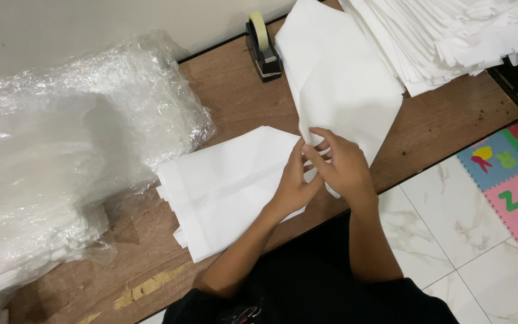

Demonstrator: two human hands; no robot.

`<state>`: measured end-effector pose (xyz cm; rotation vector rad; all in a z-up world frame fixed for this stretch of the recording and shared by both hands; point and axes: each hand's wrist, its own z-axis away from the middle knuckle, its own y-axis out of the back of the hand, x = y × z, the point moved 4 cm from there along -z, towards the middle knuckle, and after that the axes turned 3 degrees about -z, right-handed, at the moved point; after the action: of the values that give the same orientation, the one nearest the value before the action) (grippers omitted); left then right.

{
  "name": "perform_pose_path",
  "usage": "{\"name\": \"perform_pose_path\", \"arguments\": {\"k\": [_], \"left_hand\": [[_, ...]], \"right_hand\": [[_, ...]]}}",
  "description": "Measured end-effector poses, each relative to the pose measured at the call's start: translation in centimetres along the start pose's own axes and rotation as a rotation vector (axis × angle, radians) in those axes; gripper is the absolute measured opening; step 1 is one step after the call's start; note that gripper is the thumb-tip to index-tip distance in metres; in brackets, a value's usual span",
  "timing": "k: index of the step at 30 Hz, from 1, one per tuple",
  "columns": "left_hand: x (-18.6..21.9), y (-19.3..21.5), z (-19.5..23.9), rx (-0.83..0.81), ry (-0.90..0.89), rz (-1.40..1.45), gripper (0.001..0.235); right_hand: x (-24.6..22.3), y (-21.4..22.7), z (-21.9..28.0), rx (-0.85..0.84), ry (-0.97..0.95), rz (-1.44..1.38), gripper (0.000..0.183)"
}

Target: The person wraps a stack of white folded clothes in bubble wrap and secures it with tape. They then unwrap the package and proceed to fold individual white garments from a pile, stacking them neatly on the table.

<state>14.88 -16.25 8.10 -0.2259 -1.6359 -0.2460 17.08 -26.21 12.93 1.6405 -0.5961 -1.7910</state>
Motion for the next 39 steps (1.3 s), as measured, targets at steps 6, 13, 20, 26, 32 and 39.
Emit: {"name": "perform_pose_path", "arguments": {"k": [6,13,20,26,32,39], "left_hand": [[-8.4,2.6,-1.0,0.300,0.143,0.173,0.047],[-3.8,4.5,-0.2,0.237,0.114,0.054,0.039],[-0.9,5.7,1.2,0.029,0.104,0.039,0.043],[-3.7,6.9,1.8,0.033,0.068,0.304,0.050],[-7.6,7.5,1.3,0.073,0.026,0.909,0.058],[-11.2,5.9,3.0,0.023,-0.154,1.552,0.090]], "right_hand": [[1.4,-0.5,0.9,-0.267,0.215,-0.492,0.041],[7.3,1.7,-1.9,0.188,0.003,-0.136,0.048],[20.0,2.5,-5.8,0.416,-0.403,-0.312,0.090],[23.4,3.5,-5.1,0.471,-0.164,-0.902,0.058],[20.9,4.6,-3.6,0.257,-0.029,-1.136,0.058],[20.7,2.4,-4.7,0.116,-0.012,-1.162,0.058]]}}
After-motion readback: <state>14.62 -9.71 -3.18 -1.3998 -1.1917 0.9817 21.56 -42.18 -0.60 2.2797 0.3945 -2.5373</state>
